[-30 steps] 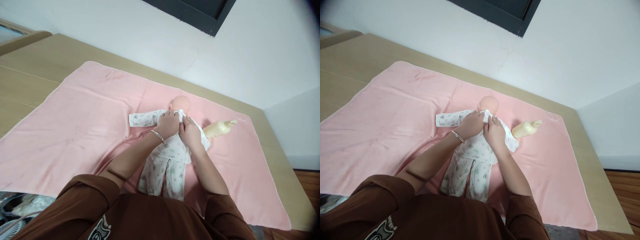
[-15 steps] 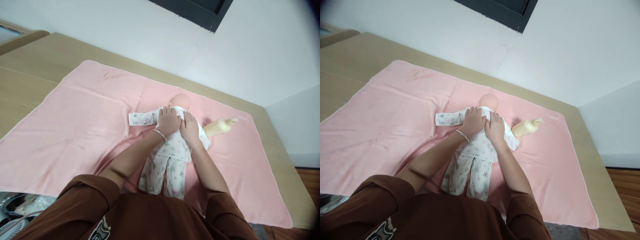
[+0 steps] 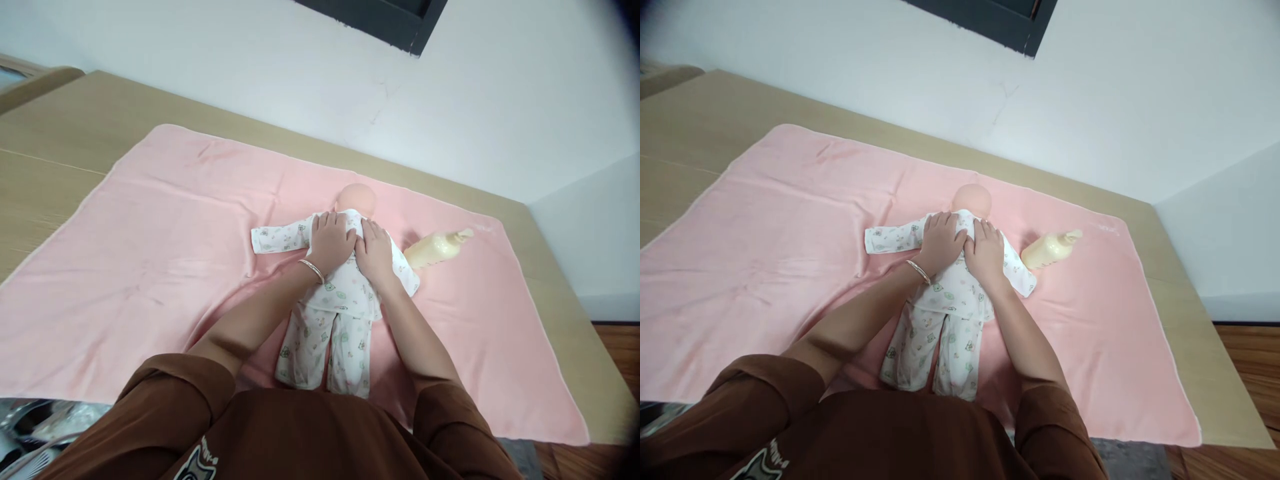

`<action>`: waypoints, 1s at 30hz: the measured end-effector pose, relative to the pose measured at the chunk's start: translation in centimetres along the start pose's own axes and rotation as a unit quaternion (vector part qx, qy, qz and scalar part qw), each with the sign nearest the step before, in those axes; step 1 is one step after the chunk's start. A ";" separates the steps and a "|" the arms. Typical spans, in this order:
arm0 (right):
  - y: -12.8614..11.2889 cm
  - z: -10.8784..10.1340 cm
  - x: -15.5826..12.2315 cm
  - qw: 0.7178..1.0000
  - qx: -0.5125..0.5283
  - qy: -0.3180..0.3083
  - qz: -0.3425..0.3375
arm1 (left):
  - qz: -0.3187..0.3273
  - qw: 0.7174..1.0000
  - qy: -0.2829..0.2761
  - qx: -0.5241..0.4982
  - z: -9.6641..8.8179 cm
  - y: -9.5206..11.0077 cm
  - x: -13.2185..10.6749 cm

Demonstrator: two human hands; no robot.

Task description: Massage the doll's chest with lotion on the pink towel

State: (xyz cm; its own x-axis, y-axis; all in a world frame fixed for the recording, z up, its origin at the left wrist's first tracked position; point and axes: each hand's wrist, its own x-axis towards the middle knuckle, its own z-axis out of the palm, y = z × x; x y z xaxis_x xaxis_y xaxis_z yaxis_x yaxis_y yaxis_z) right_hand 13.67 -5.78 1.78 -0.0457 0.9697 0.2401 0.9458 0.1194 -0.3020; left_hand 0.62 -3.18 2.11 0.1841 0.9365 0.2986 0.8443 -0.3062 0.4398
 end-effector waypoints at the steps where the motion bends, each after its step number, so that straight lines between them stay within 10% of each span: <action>1: 0.0 0.0 0.0 1.000 -0.001 0.000 -0.001 | 0.000 1.000 0.001 -0.001 0.0 0.0 0.0; 30: 0.1 -0.1 0.0 1.000 0.010 -0.004 0.001 | 0.024 1.000 0.002 -0.003 0.2 -0.6 0.1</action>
State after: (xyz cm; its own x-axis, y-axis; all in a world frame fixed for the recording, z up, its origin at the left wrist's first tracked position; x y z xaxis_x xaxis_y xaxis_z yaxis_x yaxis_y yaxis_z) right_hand 13.83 -5.77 1.83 -0.0475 0.9717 0.2315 0.9394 0.1222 -0.3204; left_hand 0.23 -2.88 1.71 0.2228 0.9196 0.3237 0.8309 -0.3528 0.4303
